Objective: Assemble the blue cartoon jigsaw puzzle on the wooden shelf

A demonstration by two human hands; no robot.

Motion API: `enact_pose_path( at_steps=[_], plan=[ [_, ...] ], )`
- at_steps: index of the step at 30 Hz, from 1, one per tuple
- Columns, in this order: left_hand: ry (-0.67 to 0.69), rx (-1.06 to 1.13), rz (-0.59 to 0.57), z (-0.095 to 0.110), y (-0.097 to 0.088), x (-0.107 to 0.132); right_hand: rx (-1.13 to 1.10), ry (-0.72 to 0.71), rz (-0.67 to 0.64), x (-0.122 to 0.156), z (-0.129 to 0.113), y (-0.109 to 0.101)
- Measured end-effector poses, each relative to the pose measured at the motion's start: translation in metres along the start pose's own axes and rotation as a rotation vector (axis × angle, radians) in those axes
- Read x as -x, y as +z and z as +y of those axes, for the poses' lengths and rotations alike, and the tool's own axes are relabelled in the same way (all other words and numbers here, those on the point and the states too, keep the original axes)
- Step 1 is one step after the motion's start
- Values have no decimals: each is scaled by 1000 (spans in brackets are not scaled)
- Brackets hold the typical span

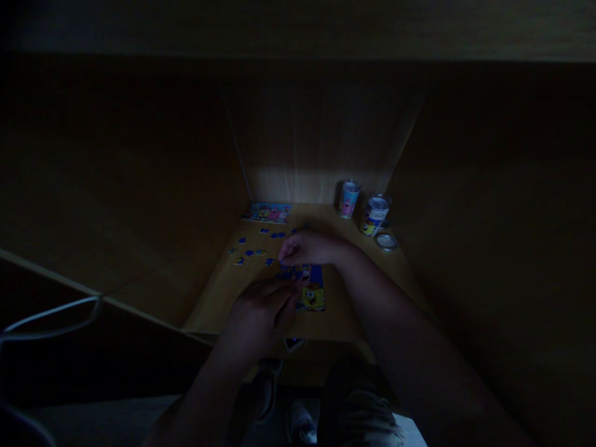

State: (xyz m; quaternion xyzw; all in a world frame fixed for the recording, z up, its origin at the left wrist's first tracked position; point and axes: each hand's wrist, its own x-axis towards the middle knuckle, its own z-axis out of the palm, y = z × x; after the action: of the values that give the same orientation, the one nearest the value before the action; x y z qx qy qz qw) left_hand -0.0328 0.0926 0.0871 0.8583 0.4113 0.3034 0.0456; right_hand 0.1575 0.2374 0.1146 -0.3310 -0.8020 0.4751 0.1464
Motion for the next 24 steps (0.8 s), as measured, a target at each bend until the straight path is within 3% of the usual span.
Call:
enact_pose_path(
  at_steps=[17, 24],
  plan=[
    [-19, -61, 0, 2, 2, 2, 40, 30, 24, -7, -1, 12],
    [-19, -57, 1, 3, 1, 0, 235, 60, 45, -7, -8, 13]
  ],
)
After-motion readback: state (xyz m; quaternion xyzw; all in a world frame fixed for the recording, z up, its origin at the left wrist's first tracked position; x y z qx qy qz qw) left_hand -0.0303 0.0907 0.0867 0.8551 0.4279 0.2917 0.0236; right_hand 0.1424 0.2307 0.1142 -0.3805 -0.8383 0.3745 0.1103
